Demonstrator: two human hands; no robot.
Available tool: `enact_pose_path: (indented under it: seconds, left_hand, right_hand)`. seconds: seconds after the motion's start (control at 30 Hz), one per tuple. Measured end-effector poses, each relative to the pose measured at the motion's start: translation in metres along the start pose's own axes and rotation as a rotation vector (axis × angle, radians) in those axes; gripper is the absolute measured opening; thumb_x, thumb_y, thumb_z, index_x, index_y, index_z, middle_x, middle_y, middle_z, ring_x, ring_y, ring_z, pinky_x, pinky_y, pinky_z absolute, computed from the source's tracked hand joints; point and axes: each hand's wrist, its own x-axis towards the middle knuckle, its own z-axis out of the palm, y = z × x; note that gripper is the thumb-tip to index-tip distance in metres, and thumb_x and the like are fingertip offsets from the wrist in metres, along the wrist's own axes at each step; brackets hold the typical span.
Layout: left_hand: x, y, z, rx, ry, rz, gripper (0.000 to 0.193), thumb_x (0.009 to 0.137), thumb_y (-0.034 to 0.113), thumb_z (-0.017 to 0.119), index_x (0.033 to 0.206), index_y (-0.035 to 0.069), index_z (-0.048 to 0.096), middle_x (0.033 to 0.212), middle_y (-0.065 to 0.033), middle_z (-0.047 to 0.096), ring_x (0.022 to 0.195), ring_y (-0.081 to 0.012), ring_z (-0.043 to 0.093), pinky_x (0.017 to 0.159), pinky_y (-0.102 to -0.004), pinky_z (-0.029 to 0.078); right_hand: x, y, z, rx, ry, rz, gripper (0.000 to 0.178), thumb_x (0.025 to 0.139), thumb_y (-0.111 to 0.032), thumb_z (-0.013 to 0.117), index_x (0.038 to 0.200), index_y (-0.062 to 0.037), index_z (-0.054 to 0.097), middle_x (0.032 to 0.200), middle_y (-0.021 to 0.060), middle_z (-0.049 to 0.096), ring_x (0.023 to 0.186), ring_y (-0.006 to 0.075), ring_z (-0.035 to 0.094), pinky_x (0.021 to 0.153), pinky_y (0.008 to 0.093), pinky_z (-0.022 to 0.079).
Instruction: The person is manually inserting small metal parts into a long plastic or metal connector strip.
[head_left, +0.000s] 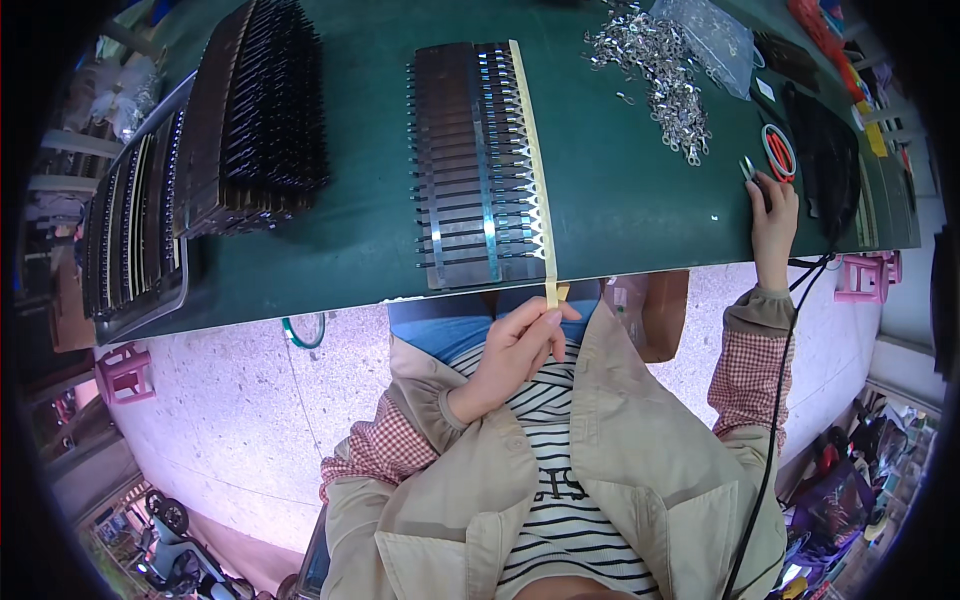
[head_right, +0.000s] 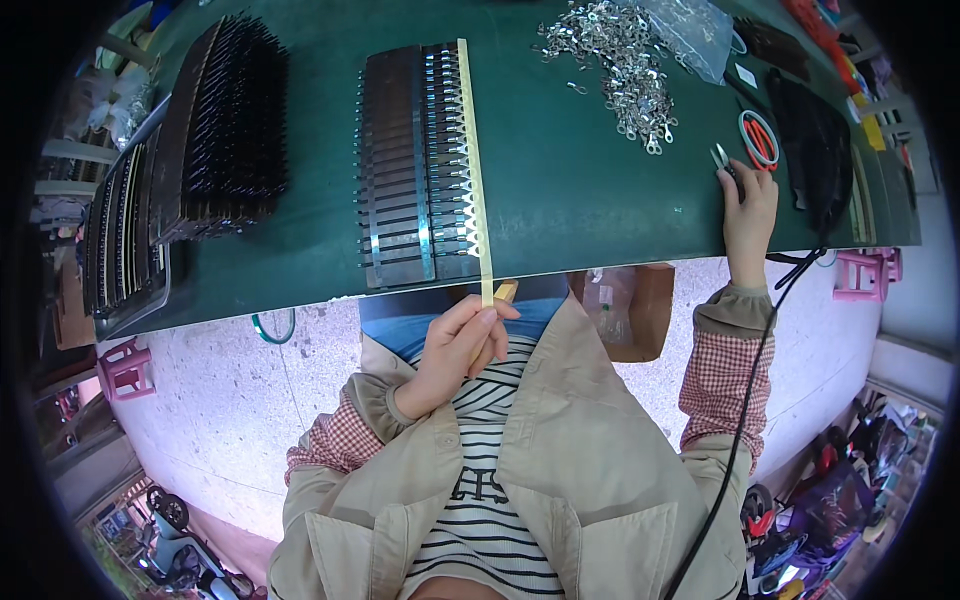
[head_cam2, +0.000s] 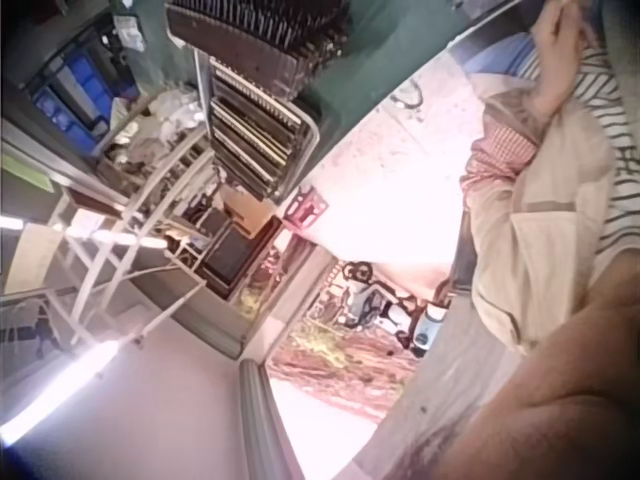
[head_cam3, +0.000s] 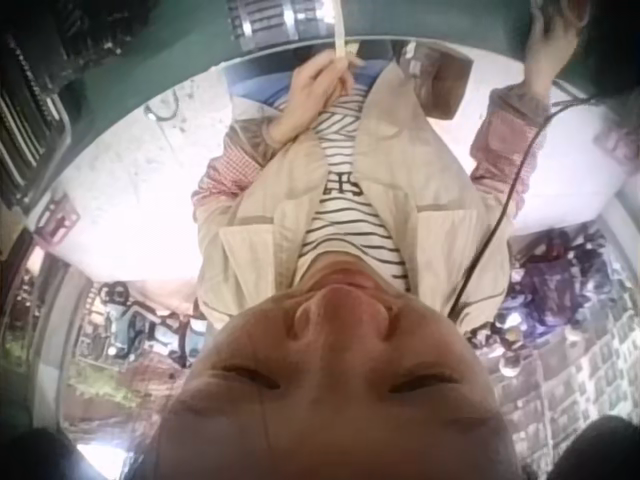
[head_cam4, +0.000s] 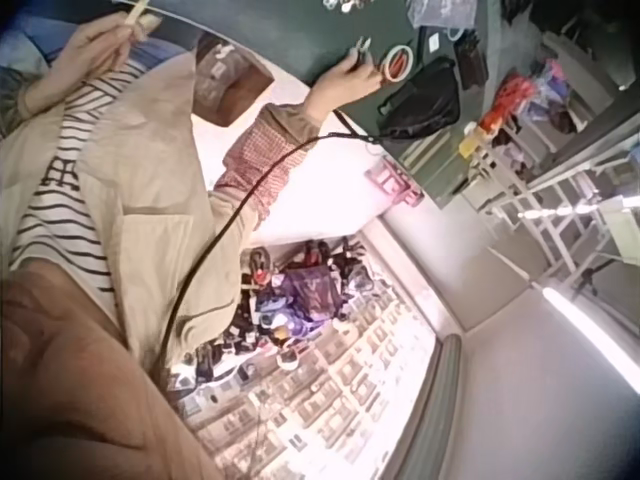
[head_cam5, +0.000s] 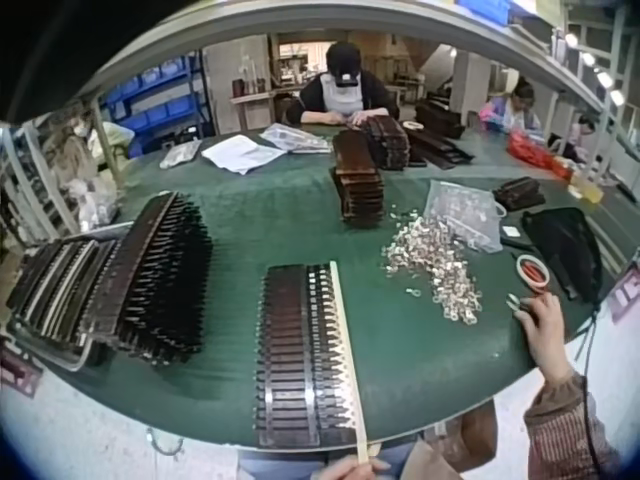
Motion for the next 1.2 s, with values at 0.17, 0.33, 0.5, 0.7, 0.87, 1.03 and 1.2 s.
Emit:
enact_pose_path:
  seconds: [0.17, 0.33, 0.5, 0.7, 0.87, 1.03, 1.2]
  left_hand:
    - [-0.001, -0.002, -0.003, -0.087, -0.056, -0.005, 0.028, 0.112, 0.018, 0.045, 0.121, 0.001, 0.065, 0.075, -0.0029, 0.064, 0.046, 0.0000, 0.036, 0.044, -0.0195, 0.027]
    - [0.000, -0.004, -0.001, -0.086, -0.052, 0.007, 0.028, 0.112, 0.017, 0.044, 0.121, 0.000, 0.065, 0.075, -0.0039, 0.064, 0.044, -0.0003, 0.036, 0.044, -0.0195, 0.027]
    - [-0.002, -0.001, 0.001, -0.031, -0.040, -0.017, 0.032, 0.113, 0.018, 0.038, 0.119, 0.000, 0.063, 0.075, -0.0093, 0.064, 0.043, -0.0035, 0.035, 0.044, -0.0205, 0.029]
    - [-0.003, 0.001, 0.003, -0.027, -0.034, -0.012, 0.032, 0.113, 0.018, 0.037, 0.119, 0.000, 0.063, 0.075, -0.0093, 0.064, 0.042, -0.0035, 0.035, 0.044, -0.0206, 0.028]
    - [-0.002, 0.001, 0.004, -0.025, -0.044, -0.001, 0.032, 0.113, 0.019, 0.038, 0.119, 0.000, 0.063, 0.073, -0.0089, 0.063, 0.042, -0.0034, 0.034, 0.044, -0.0203, 0.028]
    - [-0.003, 0.004, 0.001, 0.001, -0.003, -0.051, 0.033, 0.113, 0.020, 0.040, 0.115, 0.000, 0.065, 0.073, -0.0087, 0.064, 0.044, -0.0040, 0.038, 0.044, -0.0211, 0.030]
    - [-0.028, 0.013, -0.021, 0.064, 0.188, -0.035, 0.032, 0.113, 0.021, 0.045, 0.111, 0.001, 0.071, 0.073, -0.0035, 0.065, 0.050, -0.0040, 0.045, 0.048, -0.0210, 0.036]
  right_hand:
    - [-0.010, 0.002, 0.000, 0.353, 0.078, 0.150, 0.029, 0.099, -0.012, 0.068, 0.126, -0.0018, 0.064, 0.098, 0.0129, 0.067, 0.084, 0.0208, 0.065, 0.077, 0.0312, 0.051]
    - [-0.030, -0.096, -0.025, 0.694, -0.248, 0.193, 0.023, 0.100, -0.008, 0.065, 0.122, -0.0025, 0.065, 0.091, 0.0105, 0.068, 0.076, 0.0206, 0.065, 0.071, 0.0298, 0.051]
    - [-0.033, -0.157, -0.028, 0.565, -0.343, -0.596, 0.027, 0.093, -0.015, 0.070, 0.117, -0.0046, 0.065, 0.085, 0.0065, 0.059, 0.070, 0.0237, 0.060, 0.063, 0.0350, 0.052]
    - [-0.022, -0.185, -0.024, 0.412, -0.365, -0.966, 0.032, 0.084, -0.018, 0.072, 0.114, -0.0080, 0.065, 0.084, 0.0023, 0.051, 0.078, 0.0184, 0.059, 0.059, 0.0326, 0.051]
    - [-0.022, -0.194, -0.024, 0.380, -0.338, -1.051, 0.034, 0.082, -0.018, 0.070, 0.115, -0.0077, 0.065, 0.083, 0.0012, 0.049, 0.078, 0.0155, 0.057, 0.057, 0.0308, 0.049]
    - [-0.030, -0.186, -0.027, 0.442, -0.342, -0.959, 0.035, 0.083, -0.015, 0.074, 0.116, -0.0067, 0.066, 0.081, 0.0021, 0.050, 0.072, 0.0171, 0.057, 0.056, 0.0319, 0.049]
    - [-0.035, -0.132, -0.028, 0.448, -0.254, -0.547, 0.036, 0.083, -0.011, 0.080, 0.117, -0.0044, 0.069, 0.088, 0.0073, 0.061, 0.072, 0.0254, 0.061, 0.059, 0.0369, 0.049]
